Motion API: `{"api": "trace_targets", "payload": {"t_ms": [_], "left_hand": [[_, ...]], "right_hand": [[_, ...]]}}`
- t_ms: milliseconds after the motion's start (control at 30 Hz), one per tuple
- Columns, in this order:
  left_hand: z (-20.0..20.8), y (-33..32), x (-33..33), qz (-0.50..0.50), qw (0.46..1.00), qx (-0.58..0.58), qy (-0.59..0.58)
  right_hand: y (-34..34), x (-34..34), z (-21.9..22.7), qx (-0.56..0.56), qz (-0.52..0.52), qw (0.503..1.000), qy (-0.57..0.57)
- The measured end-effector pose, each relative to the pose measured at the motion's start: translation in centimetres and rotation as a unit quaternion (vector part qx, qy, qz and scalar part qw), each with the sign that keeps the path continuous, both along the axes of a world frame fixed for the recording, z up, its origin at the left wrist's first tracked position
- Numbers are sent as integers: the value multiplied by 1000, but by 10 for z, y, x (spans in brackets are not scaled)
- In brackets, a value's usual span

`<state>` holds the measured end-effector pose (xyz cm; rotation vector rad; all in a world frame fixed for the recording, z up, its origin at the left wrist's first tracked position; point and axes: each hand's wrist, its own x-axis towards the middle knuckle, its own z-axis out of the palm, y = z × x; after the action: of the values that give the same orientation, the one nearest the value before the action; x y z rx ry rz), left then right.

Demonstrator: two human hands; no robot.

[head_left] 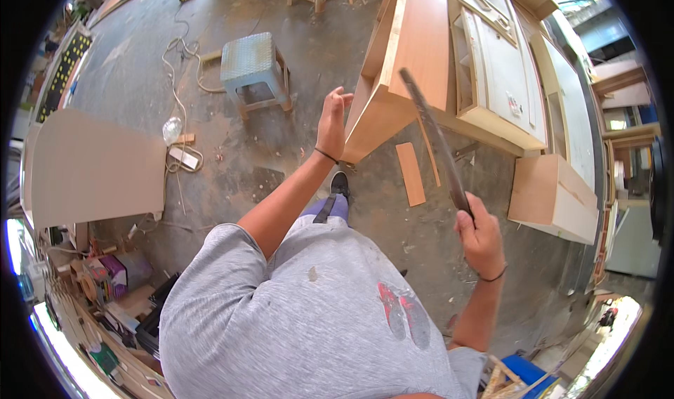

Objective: The person sands the edge of a curved wooden furniture piece using a hand saw and then switches to a small block of sandpaper to smooth the surface.

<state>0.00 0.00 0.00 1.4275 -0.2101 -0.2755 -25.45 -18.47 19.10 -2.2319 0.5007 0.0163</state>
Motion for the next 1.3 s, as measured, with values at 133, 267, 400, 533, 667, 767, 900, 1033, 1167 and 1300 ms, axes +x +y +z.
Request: {"api": "trace_targets", "payload": {"t_ms": [133, 267, 400, 533, 667, 767, 900, 1033, 1167, 1300], "left_hand": [[12, -34, 55, 21, 994, -106, 5], [-11, -31, 32, 26, 996, -84, 32], [-28, -57, 15, 4, 987, -152, 56], [-32, -83, 26, 41, 981, -178, 69], [-38, -96, 27, 49, 977, -207, 31], [-42, -107, 24, 102, 979, -179, 15], [-27, -105, 18, 128, 983, -129, 24], [-3, -108, 18, 184, 979, -89, 7], [-1, -116, 17, 211, 971, -108, 39], [-13, -119, 21, 227, 962, -144, 43]], "right_hand": [[-38, 91, 50, -198, 172, 965, 25], [-48, 151, 67, -280, 341, 896, 52], [-59, 194, 72, -288, 396, 867, 93], [-69, 227, 75, -292, 437, 843, 116], [-77, 245, 75, -258, 467, 831, 157], [-80, 251, 73, -259, 467, 825, 185], [-77, 253, 76, -282, 471, 808, 215], [-74, 254, 79, -332, 486, 778, 222], [-74, 257, 75, -337, 471, 774, 256], [-79, 254, 68, -331, 482, 778, 230]]}}
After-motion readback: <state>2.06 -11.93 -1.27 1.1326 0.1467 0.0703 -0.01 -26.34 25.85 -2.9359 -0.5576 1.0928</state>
